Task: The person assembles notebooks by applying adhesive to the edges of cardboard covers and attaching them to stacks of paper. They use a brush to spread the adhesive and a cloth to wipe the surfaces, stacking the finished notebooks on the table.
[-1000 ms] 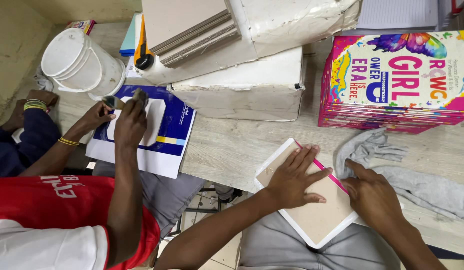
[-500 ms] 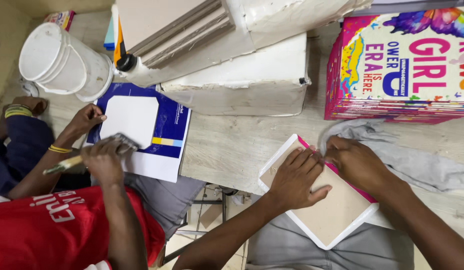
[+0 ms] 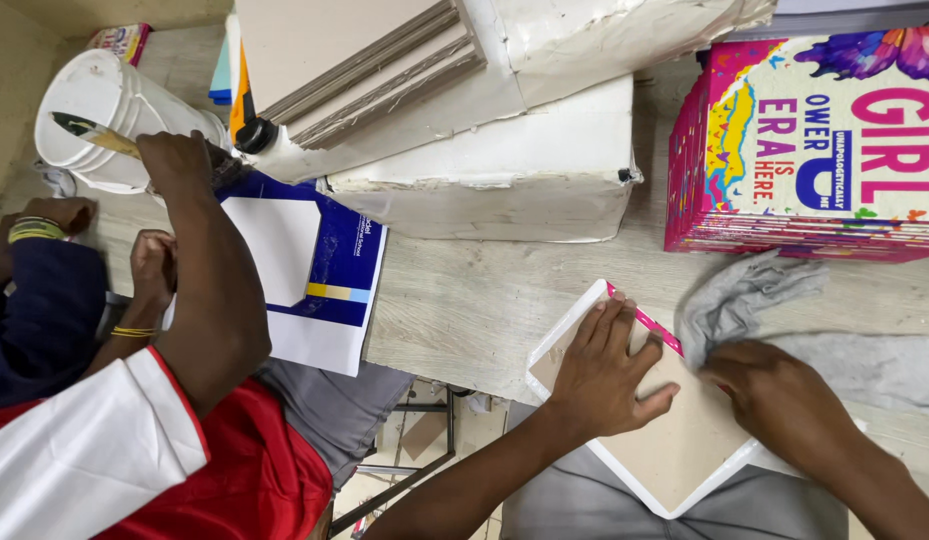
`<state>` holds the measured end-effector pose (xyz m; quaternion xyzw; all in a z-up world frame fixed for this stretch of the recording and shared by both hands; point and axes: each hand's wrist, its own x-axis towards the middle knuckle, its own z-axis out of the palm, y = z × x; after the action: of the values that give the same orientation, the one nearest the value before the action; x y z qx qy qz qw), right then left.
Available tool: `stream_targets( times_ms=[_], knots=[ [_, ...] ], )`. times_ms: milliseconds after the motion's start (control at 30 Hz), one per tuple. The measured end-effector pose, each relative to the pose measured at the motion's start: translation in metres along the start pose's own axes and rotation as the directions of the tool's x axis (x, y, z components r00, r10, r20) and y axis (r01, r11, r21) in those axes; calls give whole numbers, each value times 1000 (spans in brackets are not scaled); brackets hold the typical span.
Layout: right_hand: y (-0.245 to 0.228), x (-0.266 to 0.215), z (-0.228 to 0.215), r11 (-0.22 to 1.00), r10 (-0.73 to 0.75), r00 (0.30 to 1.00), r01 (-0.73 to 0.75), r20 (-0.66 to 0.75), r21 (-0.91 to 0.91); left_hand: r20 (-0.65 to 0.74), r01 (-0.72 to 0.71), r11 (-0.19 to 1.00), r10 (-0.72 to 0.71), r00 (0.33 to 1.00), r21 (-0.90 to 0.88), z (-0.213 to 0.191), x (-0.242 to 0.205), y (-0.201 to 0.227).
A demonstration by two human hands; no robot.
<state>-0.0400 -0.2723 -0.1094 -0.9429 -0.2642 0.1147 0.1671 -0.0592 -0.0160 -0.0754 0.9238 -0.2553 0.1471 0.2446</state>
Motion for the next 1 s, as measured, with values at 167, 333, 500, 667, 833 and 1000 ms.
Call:
stream_targets(
  times_ms=[167,333,500,667,833,1000],
  knots=[
    [-29,98,-31,973,15,994,-39,105,226,-36,21,1000,-21,999,4,5,-2,-3],
    [-55,150,-37,990,10,995,-24,100,137,-223,-17,987,53,973,158,38,-17,-17],
    [-50,119,-21,982,91,996,-85,-26,169,-163,34,982,-4,987,186,35,-14,-15],
    [-18,-2,-17,990,113,993,-116,-39,-84,-110,54,986,-37,993,159,34,-12,-15],
    [9,-37,10,977,-72,977,29,-198,-210,-98,36,996,-28,995,80,15,-5,-11],
    [-31,50,-14,994,-47,991,34,-126,-107,-141,22,994,-8,990,104,25,-6,-14]
  ],
)
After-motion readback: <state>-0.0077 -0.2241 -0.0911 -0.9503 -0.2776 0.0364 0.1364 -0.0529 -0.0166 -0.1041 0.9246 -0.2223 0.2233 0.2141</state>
